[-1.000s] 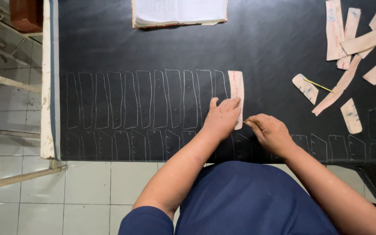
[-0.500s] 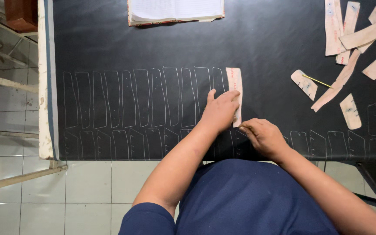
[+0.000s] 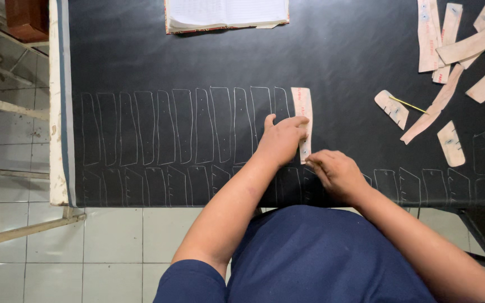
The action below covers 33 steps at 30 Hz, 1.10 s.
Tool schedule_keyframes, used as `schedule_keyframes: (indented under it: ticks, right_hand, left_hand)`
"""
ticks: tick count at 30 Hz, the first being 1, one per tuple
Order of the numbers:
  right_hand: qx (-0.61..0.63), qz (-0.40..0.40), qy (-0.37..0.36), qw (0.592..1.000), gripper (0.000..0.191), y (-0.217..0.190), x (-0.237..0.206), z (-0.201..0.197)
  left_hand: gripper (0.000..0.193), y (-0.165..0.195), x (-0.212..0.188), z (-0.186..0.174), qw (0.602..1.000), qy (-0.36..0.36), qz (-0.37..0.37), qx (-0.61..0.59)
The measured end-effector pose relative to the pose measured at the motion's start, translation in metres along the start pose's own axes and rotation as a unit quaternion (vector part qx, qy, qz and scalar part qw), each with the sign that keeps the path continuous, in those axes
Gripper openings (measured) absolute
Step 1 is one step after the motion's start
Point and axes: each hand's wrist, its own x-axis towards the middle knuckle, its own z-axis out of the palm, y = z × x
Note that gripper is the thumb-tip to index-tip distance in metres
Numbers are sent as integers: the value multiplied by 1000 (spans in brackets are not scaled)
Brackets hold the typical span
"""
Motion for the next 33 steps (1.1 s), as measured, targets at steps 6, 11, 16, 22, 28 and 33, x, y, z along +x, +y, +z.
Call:
schedule_keyframes:
  ticks: [6,11,16,22,28,33]
  right_hand:
    - [-20,-6,48,999,14,8,38,-1]
    - [0,56,63,996,18,9,40,-5]
    - [30,88,74,993,19,14,31,-9]
    - [-1,19,47,999,16,14,21,-9]
    - [50,78,35,995,16,9,9,-11]
    - [24,12,33,999,15,7,6,-14]
  left_hand:
    - [20,-3,5,-7,1000,-20,-16,-18]
    - [23,-3,6,-9,999,-15,-24,-35]
    - [27,-3,4,-7,999,2,-15,-39]
    - [25,-1,1,-7,999,-5,-21,-38]
    - [26,1,0,0,999,10,-22,-27]
    - [17,3,0,8,999,39,-18,-11]
